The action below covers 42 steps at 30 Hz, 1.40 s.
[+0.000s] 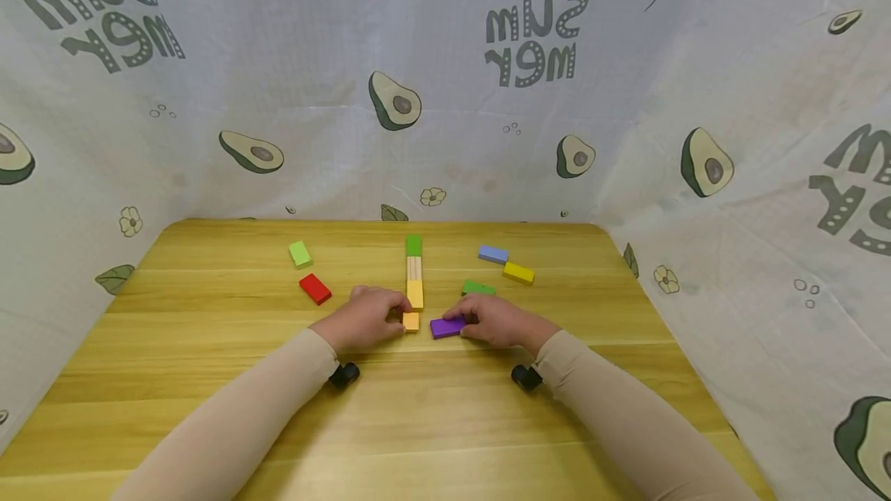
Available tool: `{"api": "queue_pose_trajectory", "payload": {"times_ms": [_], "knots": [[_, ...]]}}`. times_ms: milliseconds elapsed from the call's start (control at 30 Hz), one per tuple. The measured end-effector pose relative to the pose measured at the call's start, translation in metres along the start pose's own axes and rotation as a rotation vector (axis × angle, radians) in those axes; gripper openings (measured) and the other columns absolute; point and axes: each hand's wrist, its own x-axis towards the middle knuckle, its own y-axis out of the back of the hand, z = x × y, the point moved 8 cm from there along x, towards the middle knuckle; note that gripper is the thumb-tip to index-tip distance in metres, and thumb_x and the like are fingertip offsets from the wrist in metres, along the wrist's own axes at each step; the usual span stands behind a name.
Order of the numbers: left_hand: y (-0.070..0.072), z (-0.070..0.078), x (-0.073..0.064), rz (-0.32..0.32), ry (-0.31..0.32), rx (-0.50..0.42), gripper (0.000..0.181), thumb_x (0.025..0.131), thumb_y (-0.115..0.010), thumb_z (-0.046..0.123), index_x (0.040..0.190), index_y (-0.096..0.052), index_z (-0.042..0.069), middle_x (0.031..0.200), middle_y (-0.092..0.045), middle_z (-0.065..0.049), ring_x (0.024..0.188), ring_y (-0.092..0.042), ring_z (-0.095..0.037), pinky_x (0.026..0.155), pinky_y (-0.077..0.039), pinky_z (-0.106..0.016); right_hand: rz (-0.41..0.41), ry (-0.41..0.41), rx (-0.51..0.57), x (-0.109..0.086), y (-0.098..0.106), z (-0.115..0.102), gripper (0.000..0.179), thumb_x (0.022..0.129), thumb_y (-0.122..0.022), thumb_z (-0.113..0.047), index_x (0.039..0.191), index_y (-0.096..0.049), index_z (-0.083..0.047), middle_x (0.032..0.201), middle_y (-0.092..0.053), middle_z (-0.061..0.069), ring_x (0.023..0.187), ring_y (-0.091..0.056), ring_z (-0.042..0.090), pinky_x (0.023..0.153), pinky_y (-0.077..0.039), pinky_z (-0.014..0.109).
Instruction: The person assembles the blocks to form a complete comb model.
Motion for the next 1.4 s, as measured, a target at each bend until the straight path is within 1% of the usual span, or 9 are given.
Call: {"api": "queue_pose_trajectory", "payload": {"times_ms": [267, 400, 567, 700, 833, 967, 1200, 1400], "knots": [[0.0018, 0.0042, -0.0004, 0.010, 0.037, 0.026, 0.023, 0.095, -0.079, 0.025, 0.117, -0.074, 0.019, 0.121, -0.076, 0.004, 0.122, -0.066, -0.022, 0.113, -0.032, -0.051, 0.001, 0.000, 0.004, -0.0006, -0.0003, 0.0003, 0.034, 0.101, -0.070, -0.010, 0.134, -0.073, -0.018, 0.133, -0.067, 0.004, 0.120, -0.061, 0.019, 0.105, -0.052, 0.041], [0.0025, 0.0063, -0.0002, 0.017, 0.032, 0.046, 0.025, 0.095, -0.080, 0.027, 0.118, -0.074, 0.019, 0.121, -0.076, 0.004, 0.121, -0.067, -0.022, 0.113, -0.033, -0.051, 0.000, -0.001, 0.000, -0.0005, -0.0001, -0.0002, 0.034, 0.101, -0.070, -0.010, 0.134, -0.072, -0.018, 0.134, -0.067, 0.004, 0.121, -0.061, 0.019, 0.106, -0.052, 0.042], [0.0021, 0.0077, 0.0003, 0.017, 0.030, 0.058, 0.022, 0.096, -0.079, 0.028, 0.116, -0.074, 0.020, 0.119, -0.076, 0.006, 0.121, -0.067, -0.021, 0.114, -0.032, -0.053, -0.002, -0.003, 0.000, 0.0001, -0.0002, -0.0003, 0.034, 0.101, -0.070, -0.010, 0.135, -0.072, -0.018, 0.136, -0.067, 0.004, 0.124, -0.061, 0.022, 0.109, -0.051, 0.046], [0.0018, 0.0066, 0.0012, 0.022, 0.041, 0.056, 0.020, 0.096, -0.079, 0.028, 0.114, -0.074, 0.020, 0.117, -0.076, 0.008, 0.120, -0.066, -0.020, 0.114, -0.032, -0.054, -0.001, -0.002, 0.001, 0.0004, -0.0004, -0.0001, 0.035, 0.101, -0.070, -0.010, 0.135, -0.072, -0.018, 0.137, -0.067, 0.005, 0.126, -0.061, 0.023, 0.110, -0.051, 0.047], [0.0015, 0.0044, 0.0029, 0.036, 0.047, 0.046, 0.018, 0.095, -0.080, 0.030, 0.110, -0.074, 0.021, 0.111, -0.075, 0.009, 0.113, -0.067, -0.019, 0.111, -0.032, -0.053, 0.000, -0.001, -0.004, 0.0004, -0.0004, -0.0003, 0.035, 0.101, -0.070, -0.010, 0.135, -0.072, -0.018, 0.137, -0.067, 0.005, 0.126, -0.061, 0.023, 0.110, -0.051, 0.047], [0.0007, 0.0019, 0.0046, 0.044, 0.052, 0.043, 0.017, 0.094, -0.081, 0.031, 0.106, -0.073, 0.021, 0.107, -0.074, 0.010, 0.107, -0.067, -0.018, 0.111, -0.033, -0.053, 0.001, 0.001, 0.001, 0.0002, -0.0005, -0.0005, 0.035, 0.101, -0.070, -0.010, 0.135, -0.072, -0.017, 0.138, -0.066, 0.005, 0.127, -0.061, 0.023, 0.110, -0.051, 0.048], [-0.0011, -0.0012, 0.0070, 0.051, 0.063, 0.047, 0.017, 0.094, -0.081, 0.032, 0.106, -0.072, 0.023, 0.106, -0.074, 0.011, 0.107, -0.067, -0.017, 0.111, -0.032, -0.052, 0.003, 0.012, 0.005, 0.0006, -0.0011, 0.0001, 0.035, 0.101, -0.070, -0.010, 0.135, -0.072, -0.017, 0.138, -0.067, 0.005, 0.126, -0.062, 0.023, 0.108, -0.052, 0.046], [-0.0010, -0.0017, 0.0080, 0.053, 0.069, 0.042, 0.018, 0.094, -0.081, 0.032, 0.106, -0.071, 0.022, 0.106, -0.074, 0.010, 0.108, -0.067, -0.016, 0.111, -0.032, -0.053, 0.006, 0.013, 0.008, -0.0010, -0.0002, -0.0007, 0.035, 0.101, -0.069, -0.009, 0.136, -0.072, -0.016, 0.139, -0.066, 0.006, 0.127, -0.061, 0.025, 0.110, -0.051, 0.048]]}}
